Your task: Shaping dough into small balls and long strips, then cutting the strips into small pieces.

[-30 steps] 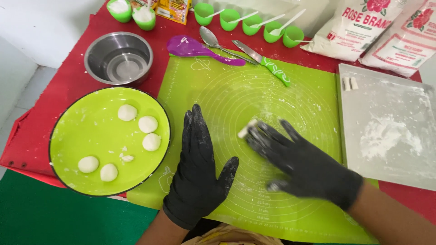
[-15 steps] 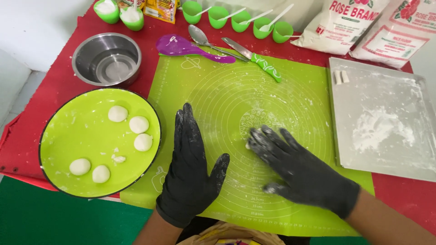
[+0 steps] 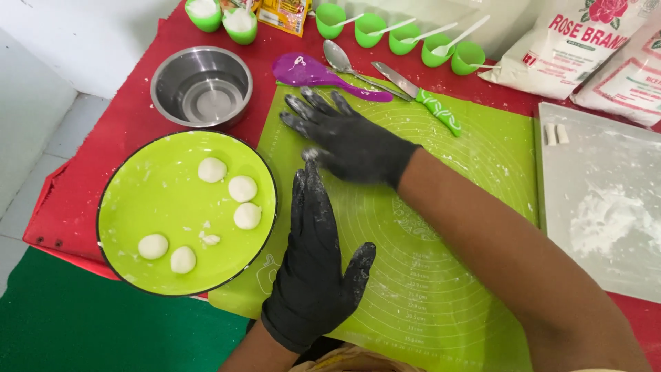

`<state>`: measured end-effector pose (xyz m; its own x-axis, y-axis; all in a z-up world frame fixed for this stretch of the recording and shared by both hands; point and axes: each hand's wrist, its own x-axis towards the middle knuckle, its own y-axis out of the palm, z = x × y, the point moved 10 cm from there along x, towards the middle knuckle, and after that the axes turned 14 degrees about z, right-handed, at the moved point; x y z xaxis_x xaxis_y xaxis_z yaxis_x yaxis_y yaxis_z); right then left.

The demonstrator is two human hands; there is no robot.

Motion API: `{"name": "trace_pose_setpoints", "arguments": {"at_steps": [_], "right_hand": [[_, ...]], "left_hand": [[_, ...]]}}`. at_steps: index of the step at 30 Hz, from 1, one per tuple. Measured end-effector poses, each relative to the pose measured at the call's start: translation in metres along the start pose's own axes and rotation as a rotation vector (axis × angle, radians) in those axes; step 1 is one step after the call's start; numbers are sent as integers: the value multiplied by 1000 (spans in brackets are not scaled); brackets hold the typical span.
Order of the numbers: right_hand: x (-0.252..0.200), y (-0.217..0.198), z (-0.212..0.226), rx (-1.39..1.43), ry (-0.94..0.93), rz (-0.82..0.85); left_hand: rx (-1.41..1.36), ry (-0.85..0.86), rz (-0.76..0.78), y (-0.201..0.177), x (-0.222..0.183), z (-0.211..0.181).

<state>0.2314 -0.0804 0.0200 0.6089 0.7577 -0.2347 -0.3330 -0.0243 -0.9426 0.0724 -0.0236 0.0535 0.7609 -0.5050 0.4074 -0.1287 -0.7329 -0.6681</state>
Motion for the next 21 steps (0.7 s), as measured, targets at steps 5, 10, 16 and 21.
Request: {"name": "trace_pose_setpoints", "arguments": {"at_steps": [5,10,16,21], "right_hand": [[-5,-27,-7,19,-49,-148],[-40,-21,14,92,103,-66],[-123,26,44,-59,54,-24],[-209,44,82,-208,28,-44]], "left_hand": [[-22,-22,17,-1,3,1],[22,-31,16,1,2,2],[-4,-45,48,-2,6,0],[42,-23,65,0,6,-3]]}}
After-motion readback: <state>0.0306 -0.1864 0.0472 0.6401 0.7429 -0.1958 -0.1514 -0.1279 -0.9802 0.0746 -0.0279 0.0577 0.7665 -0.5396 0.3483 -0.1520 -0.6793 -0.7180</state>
